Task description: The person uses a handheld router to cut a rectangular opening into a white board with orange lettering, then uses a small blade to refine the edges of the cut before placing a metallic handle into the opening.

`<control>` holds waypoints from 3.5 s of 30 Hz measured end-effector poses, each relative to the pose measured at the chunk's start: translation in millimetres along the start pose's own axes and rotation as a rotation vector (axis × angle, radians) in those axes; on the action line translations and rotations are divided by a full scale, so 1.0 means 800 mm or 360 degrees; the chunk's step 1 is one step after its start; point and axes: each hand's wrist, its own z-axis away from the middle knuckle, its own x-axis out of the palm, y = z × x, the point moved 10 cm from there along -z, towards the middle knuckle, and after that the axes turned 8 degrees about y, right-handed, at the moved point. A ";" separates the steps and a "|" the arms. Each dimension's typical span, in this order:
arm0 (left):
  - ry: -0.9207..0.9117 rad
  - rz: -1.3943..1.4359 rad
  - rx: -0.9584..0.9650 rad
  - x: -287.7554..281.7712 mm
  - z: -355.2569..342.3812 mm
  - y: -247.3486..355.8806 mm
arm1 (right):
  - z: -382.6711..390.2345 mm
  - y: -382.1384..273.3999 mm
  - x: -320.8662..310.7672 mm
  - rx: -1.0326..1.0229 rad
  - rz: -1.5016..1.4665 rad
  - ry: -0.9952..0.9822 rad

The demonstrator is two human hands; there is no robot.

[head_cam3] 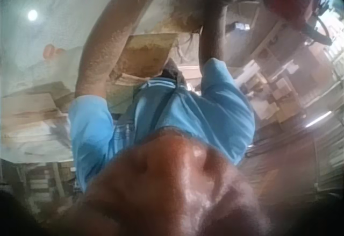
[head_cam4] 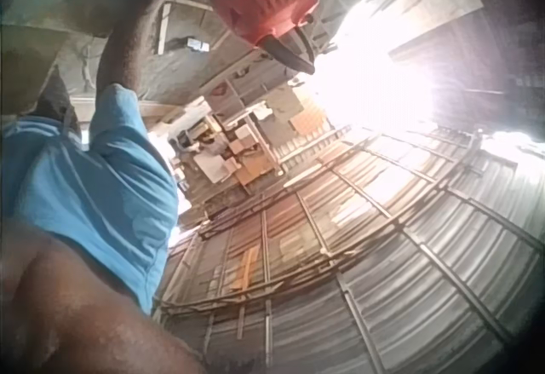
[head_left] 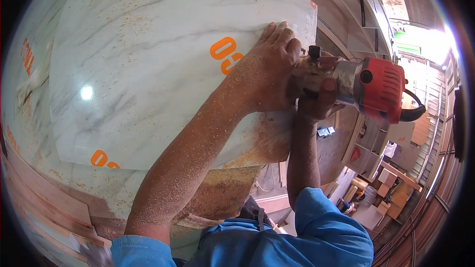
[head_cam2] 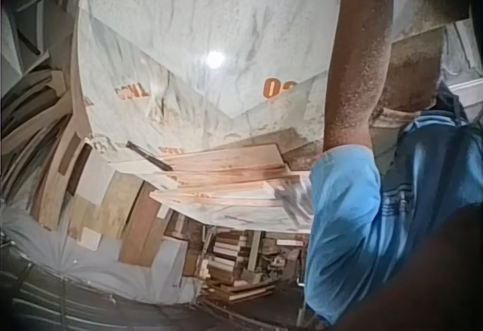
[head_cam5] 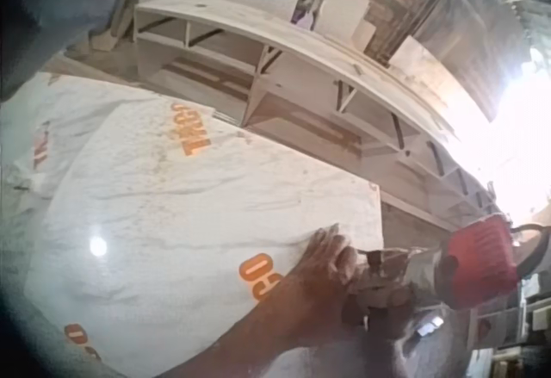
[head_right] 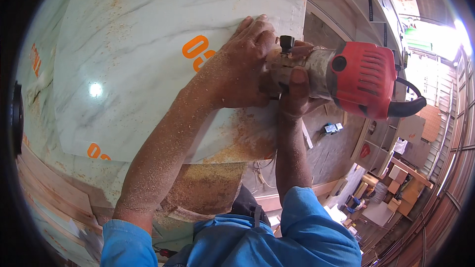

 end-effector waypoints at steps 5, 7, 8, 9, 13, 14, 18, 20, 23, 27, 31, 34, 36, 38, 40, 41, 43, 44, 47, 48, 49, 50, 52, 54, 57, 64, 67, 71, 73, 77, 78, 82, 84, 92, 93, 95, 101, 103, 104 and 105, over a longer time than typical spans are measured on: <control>-0.0062 -0.0281 0.0126 -0.001 0.000 0.005 | 0.000 -0.001 0.003 -0.0109 0.0058 -0.0022; -0.0150 -0.0374 0.0142 0.003 0.001 0.003 | 0.003 0.002 -0.004 -0.0107 -0.0006 0.0067; -0.0147 -0.0401 0.0122 0.001 0.000 0.001 | 0.002 0.001 -0.003 -0.0113 -0.0055 0.0025; -0.0132 -0.0423 0.0110 -0.002 -0.001 0.000 | 0.001 -0.001 -0.006 -0.0127 -0.0140 0.0038; -0.0120 -0.0352 0.0160 -0.010 -0.009 0.012 | -0.001 0.000 -0.008 -0.0070 -0.0168 0.0064; -0.0154 -0.0320 0.0135 -0.010 -0.010 0.013 | -0.002 -0.001 -0.008 -0.0060 -0.0184 0.0075; -0.0220 -0.0257 0.0088 -0.014 -0.016 0.026 | -0.013 -0.019 -0.014 -0.0117 -0.0178 0.0033; -0.0262 -0.0240 -0.0035 -0.021 -0.015 0.026 | -0.028 -0.034 -0.016 -0.0139 -0.0127 -0.0022; -0.0332 -0.0290 -0.0229 -0.046 0.000 0.032 | -0.061 -0.040 -0.041 0.0185 -0.0066 0.0071; 0.0033 -0.0262 -0.0585 -0.116 0.031 0.072 | -0.094 -0.090 -0.101 0.0284 -0.0153 0.0084; 0.0525 0.0001 -0.0546 -0.139 0.048 0.181 | -0.067 -0.124 -0.135 0.0472 -0.0241 -0.0151; 0.0593 0.0109 -0.0349 -0.111 0.053 0.277 | -0.012 -0.145 -0.145 0.0537 -0.0243 -0.0343; 0.0650 0.0133 -0.0214 -0.106 0.064 0.331 | 0.025 -0.166 -0.149 0.0532 -0.0215 -0.0461; 0.0675 0.0112 -0.0200 -0.110 0.081 0.363 | 0.068 -0.185 -0.145 0.0609 -0.0074 -0.0648; 0.0639 0.0061 -0.0117 -0.119 0.100 0.389 | 0.094 -0.217 -0.146 0.0528 -0.0116 -0.0704; 0.0670 0.0031 -0.0112 -0.129 0.115 0.398 | 0.111 -0.235 -0.142 0.0475 -0.0134 -0.0769; 0.0565 0.0001 -0.0032 -0.139 0.144 0.419 | 0.141 -0.267 -0.135 0.0404 -0.0174 -0.0892; 0.0571 -0.0041 -0.0037 -0.150 0.162 0.425 | 0.159 -0.274 -0.132 0.0504 -0.0252 -0.0937; 0.0613 -0.0207 0.0084 -0.184 0.224 0.451 | 0.222 -0.300 -0.115 0.0647 -0.0356 -0.1254; 0.0717 -0.0275 0.0014 -0.199 0.252 0.455 | 0.241 -0.308 -0.110 0.0641 -0.0339 -0.1329; 0.0770 -0.0324 -0.0006 -0.208 0.276 0.461 | 0.261 -0.314 -0.103 0.0672 -0.0313 -0.1388; 0.0805 -0.0352 -0.0020 -0.217 0.298 0.467 | 0.282 -0.327 -0.095 0.0617 -0.0344 -0.1493; 0.0922 -0.0467 -0.0075 -0.238 0.347 0.474 | 0.315 -0.342 -0.088 0.0734 -0.0460 -0.1530; 0.1011 -0.0483 -0.0152 -0.252 0.382 0.477 | 0.345 -0.355 -0.079 0.0794 -0.0403 -0.1608; 0.1312 -0.0583 -0.0153 -0.278 0.434 0.493 | 0.383 -0.382 -0.062 0.0777 -0.0367 -0.1703; 0.1267 -0.0848 -0.0319 -0.327 0.506 0.500 | 0.449 -0.432 -0.025 0.0781 -0.0478 -0.1996; 0.1431 -0.0973 -0.0407 -0.344 0.543 0.498 | 0.482 -0.429 -0.003 0.1035 -0.0445 -0.2041; 0.1862 -0.0926 -0.0583 -0.356 0.653 0.483 | 0.513 -0.386 0.035 0.1563 -0.0202 -0.1722; 0.1878 -0.0992 -0.0823 -0.345 0.718 0.464 | 0.520 -0.358 0.061 0.1621 -0.0065 -0.1616; 0.1374 -0.1186 -0.1828 -0.269 0.833 0.398 | 0.546 -0.296 0.133 0.1682 -0.0152 -0.1820; 0.1347 -0.1097 -0.1703 -0.248 0.839 0.396 | 0.554 -0.280 0.149 0.1701 -0.0203 -0.1889; 0.1380 -0.1217 -0.1693 -0.206 0.856 0.388 | 0.581 -0.219 0.198 0.1695 0.0058 -0.1706; 0.1394 -0.1155 -0.1725 -0.197 0.860 0.374 | 0.581 -0.212 0.204 0.1711 0.0114 -0.1571; 0.1670 -0.0229 -0.2017 -0.204 0.897 0.386 | 0.446 -0.292 0.095 0.1219 0.0269 -0.2119; 0.1798 0.0026 -0.1962 -0.207 0.892 0.409 | 0.426 -0.307 0.068 0.1261 0.0127 -0.2077; 0.1851 0.0288 -0.2012 -0.214 0.868 0.449 | 0.390 -0.336 0.009 0.1360 -0.0142 -0.1968; 0.1758 0.0105 -0.1121 -0.280 0.638 0.534 | 0.331 -0.425 -0.090 0.1426 -0.0525 -0.1931; 0.1513 0.0343 -0.1097 -0.250 0.552 0.509 | 0.322 -0.451 -0.095 0.1445 -0.0727 -0.1919; 0.1389 0.0475 -0.1045 -0.226 0.508 0.495 | 0.313 -0.457 -0.094 0.1413 -0.0784 -0.1837; 0.1257 -0.0052 -0.0653 -0.219 0.448 0.506 | 0.302 -0.462 -0.093 0.1339 -0.0890 -0.1768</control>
